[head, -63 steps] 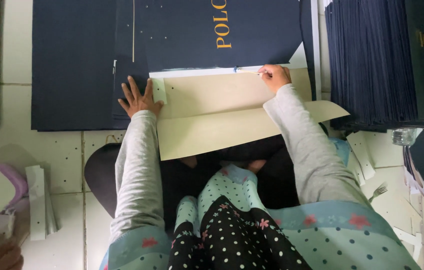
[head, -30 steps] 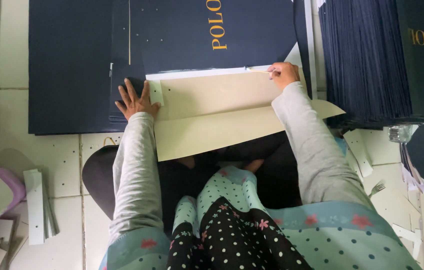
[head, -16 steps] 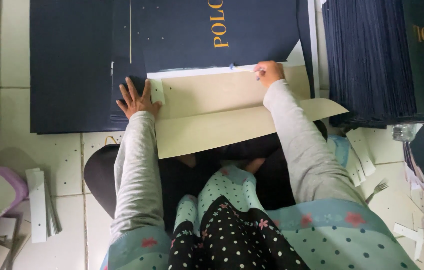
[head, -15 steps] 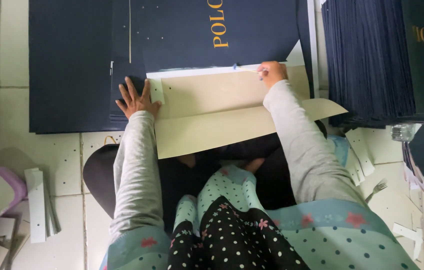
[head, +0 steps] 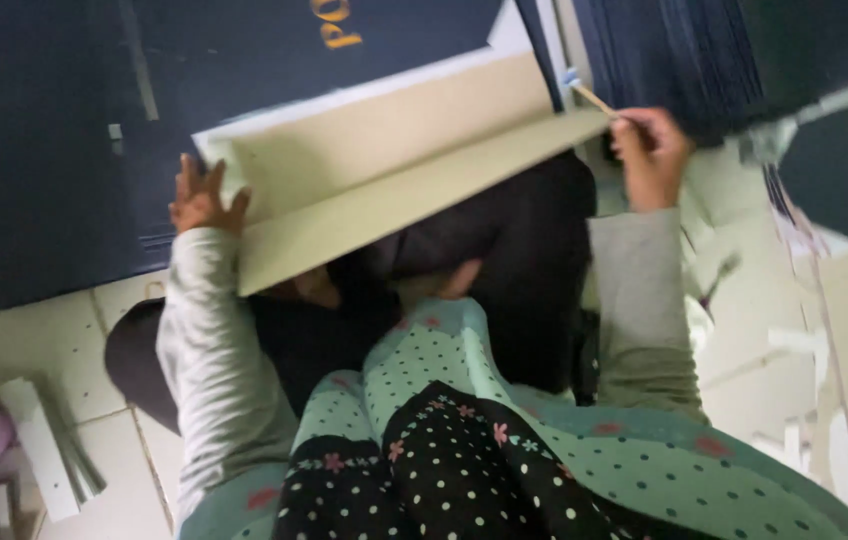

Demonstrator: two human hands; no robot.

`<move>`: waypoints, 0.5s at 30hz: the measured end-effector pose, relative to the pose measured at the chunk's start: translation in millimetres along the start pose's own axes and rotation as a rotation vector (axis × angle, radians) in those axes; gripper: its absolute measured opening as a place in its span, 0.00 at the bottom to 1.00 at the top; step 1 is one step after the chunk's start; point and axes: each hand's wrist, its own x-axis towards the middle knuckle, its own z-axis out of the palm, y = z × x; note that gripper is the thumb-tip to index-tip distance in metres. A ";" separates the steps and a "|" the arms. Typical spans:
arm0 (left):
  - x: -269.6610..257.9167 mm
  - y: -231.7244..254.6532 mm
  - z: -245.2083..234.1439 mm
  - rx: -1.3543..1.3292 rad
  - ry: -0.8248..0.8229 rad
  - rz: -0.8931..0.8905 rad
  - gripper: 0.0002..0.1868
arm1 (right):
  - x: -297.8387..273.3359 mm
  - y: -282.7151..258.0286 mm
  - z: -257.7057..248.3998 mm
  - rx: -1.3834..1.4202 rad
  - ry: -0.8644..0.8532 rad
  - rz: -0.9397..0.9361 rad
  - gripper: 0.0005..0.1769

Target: Assembling paper bags by applying glue to templates and folding them.

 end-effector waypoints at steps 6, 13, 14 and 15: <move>-50.5 48.0 -70.9 -0.127 -0.073 0.469 0.25 | -104.2 11.5 -116.3 -0.107 0.229 0.227 0.08; -59.8 61.2 -72.3 -0.069 -0.257 0.445 0.26 | -156.9 96.7 -124.9 -0.617 0.136 0.017 0.11; -60.4 66.7 -74.5 -0.084 -0.345 0.391 0.27 | -155.6 99.6 -117.4 -0.631 0.104 0.035 0.10; -64.1 68.9 -77.9 -0.097 -0.434 0.330 0.28 | -155.1 102.2 -108.0 -0.642 0.065 0.052 0.09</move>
